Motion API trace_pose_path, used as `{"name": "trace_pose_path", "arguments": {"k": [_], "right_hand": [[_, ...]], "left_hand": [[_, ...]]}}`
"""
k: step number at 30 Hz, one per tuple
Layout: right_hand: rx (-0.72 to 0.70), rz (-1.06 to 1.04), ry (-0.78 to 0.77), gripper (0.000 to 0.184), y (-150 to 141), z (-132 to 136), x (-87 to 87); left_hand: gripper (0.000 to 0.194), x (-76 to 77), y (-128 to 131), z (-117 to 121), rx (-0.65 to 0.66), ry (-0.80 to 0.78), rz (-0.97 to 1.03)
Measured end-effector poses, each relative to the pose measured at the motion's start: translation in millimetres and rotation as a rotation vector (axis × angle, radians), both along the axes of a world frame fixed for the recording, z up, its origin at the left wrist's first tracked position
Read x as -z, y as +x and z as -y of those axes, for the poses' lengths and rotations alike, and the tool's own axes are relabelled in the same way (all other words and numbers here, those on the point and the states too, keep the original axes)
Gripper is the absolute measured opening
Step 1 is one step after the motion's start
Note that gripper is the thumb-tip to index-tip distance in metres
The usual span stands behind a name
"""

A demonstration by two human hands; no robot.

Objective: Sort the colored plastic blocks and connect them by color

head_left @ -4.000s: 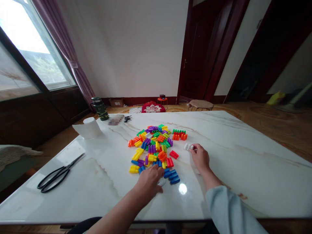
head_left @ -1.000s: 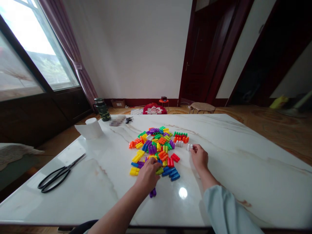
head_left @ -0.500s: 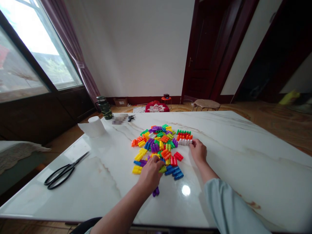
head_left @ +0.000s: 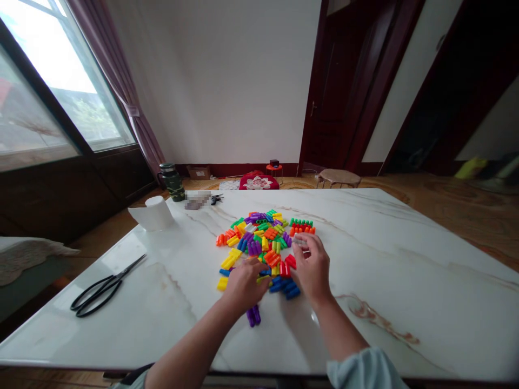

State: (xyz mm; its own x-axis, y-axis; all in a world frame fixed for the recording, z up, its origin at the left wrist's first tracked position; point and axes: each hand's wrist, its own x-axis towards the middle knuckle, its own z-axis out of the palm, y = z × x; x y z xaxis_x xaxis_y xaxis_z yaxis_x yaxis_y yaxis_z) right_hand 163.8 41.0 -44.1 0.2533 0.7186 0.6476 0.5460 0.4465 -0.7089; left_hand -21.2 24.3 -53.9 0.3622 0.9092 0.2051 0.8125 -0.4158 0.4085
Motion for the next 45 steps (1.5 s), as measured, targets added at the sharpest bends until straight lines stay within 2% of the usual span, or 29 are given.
{"name": "trace_pose_path", "arguments": {"k": [2, 5, 8, 11, 14, 18, 23, 27, 29, 30, 31, 32, 34, 36, 38, 40, 43, 45], "right_hand": [[-0.07, 0.013, 0.029, 0.019, -13, 12, -8.5], [-0.144, 0.062, 0.017, 0.02, -20, 19, -8.1], [-0.156, 0.034, -0.008, 0.019, -16, 16, -1.9], [-0.154, 0.0, -0.01, 0.017, -10, 12, 0.5], [-0.167, -0.007, -0.027, 0.017, -6, 13, -1.1], [-0.18, -0.01, -0.069, 0.017, -3, 14, -3.4], [-0.194, -0.003, -0.1, 0.016, -1, 12, -0.3], [-0.206, -0.039, -0.208, 0.018, -4, 10, 3.3], [-0.297, -0.12, -0.322, 0.025, -10, 11, 4.3], [-0.386, -0.169, -0.385, 0.028, -14, 13, 4.7], [-0.486, -0.213, -0.444, 0.03, -18, 15, 5.3], [-0.585, -0.246, -0.494, 0.032, -22, 17, 6.0], [-0.731, -0.277, -0.573, 0.037, -29, 21, 8.5], [-0.779, -0.293, -0.623, 0.044, -34, 23, 12.3], [-0.776, -0.302, -0.646, 0.049, -36, 23, 16.7], [-0.745, -0.294, -0.636, 0.05, -36, 21, 20.7], [-0.674, -0.229, -0.598, 0.043, -33, 18, 24.2], [-0.648, -0.186, -0.581, 0.039, -31, 16, 24.4]], "left_hand": [[0.025, -3.7, -5, -16, -0.069, 0.099, 0.031], [0.032, -12.8, -13, -52, -0.175, 0.191, -0.015], [0.042, -21.9, -15, -94, -0.3, 0.083, -0.189], [0.043, -23.1, -10, -127, -0.358, 0.011, -0.224], [0.04, -16.5, -2, -147, -0.399, -0.041, -0.241], [0.031, -9.3, 3, -154, -0.441, -0.064, -0.203], [0.018, -22.3, 0, -138, -0.421, -0.022, -0.043], [0.021, -34.9, -3, -89, -0.278, -0.044, 0.116], [0.021, -32.7, -5, -55, -0.141, -0.122, 0.199], [0.023, -29.1, -7, -39, 0.0, -0.219, 0.351], [0.026, -24.3, -9, -24, 0.082, -0.29, 0.482], [0.026, -18.6, -10, -12, 0.096, -0.333, 0.592], [0.026, -7.2, -13, 3, 0.077, -0.4, 0.75], [0.024, 1.9, -14, 7, 0.076, -0.464, 0.864], [0.023, 7.8, -13, 5, 0.052, -0.49, 0.948], [0.029, 11.6, -12, 2, -0.038, -0.491, 1.005], [0.042, 15.9, -9, 0, -0.172, -0.504, 1.053], [0.044, 17.5, -7, 0, -0.188, -0.512, 1.061]]}}
